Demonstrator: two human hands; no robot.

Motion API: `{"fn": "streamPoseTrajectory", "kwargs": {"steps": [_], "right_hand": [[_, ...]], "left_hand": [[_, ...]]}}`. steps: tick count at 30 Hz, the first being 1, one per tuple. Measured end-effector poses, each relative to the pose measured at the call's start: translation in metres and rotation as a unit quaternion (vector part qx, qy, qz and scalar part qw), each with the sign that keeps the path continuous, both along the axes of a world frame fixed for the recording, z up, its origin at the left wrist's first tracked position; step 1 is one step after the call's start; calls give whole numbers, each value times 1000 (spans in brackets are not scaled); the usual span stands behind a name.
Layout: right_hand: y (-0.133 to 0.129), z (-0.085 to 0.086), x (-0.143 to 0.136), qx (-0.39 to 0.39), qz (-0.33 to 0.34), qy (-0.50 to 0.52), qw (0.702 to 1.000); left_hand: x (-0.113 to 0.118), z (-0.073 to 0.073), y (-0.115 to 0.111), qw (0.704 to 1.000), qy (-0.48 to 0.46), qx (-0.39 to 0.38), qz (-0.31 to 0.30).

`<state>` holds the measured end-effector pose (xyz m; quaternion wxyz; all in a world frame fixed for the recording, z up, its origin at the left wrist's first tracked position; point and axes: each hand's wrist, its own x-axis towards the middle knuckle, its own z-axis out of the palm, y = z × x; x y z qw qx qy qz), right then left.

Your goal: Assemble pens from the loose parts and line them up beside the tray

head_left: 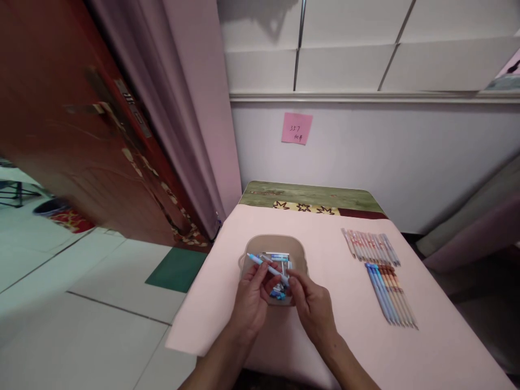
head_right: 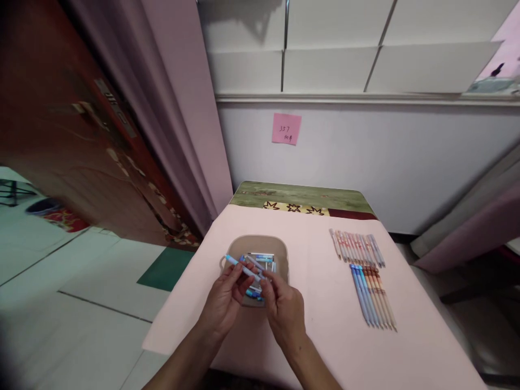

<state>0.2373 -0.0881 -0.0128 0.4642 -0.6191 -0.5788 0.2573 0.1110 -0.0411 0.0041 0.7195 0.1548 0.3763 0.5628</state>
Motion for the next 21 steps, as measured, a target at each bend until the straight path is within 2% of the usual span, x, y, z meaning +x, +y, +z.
{"fn": "streamPoseTrajectory", "kwargs": {"steps": [5, 12, 16, 21], "right_hand": [[-6, -2, 2, 59, -16, 4, 998], [-20, -15, 11, 32, -32, -9, 999], [-28, -18, 13, 40, -27, -13, 999], [-33, -20, 15, 104, -40, -63, 992]], "left_hand": [[3, -4, -1, 1000, 5, 3, -10], [13, -12, -9, 997, 62, 19, -34], [19, -18, -15, 995, 96, 29, -21], [26, -20, -24, 997, 56, 35, -39]]}}
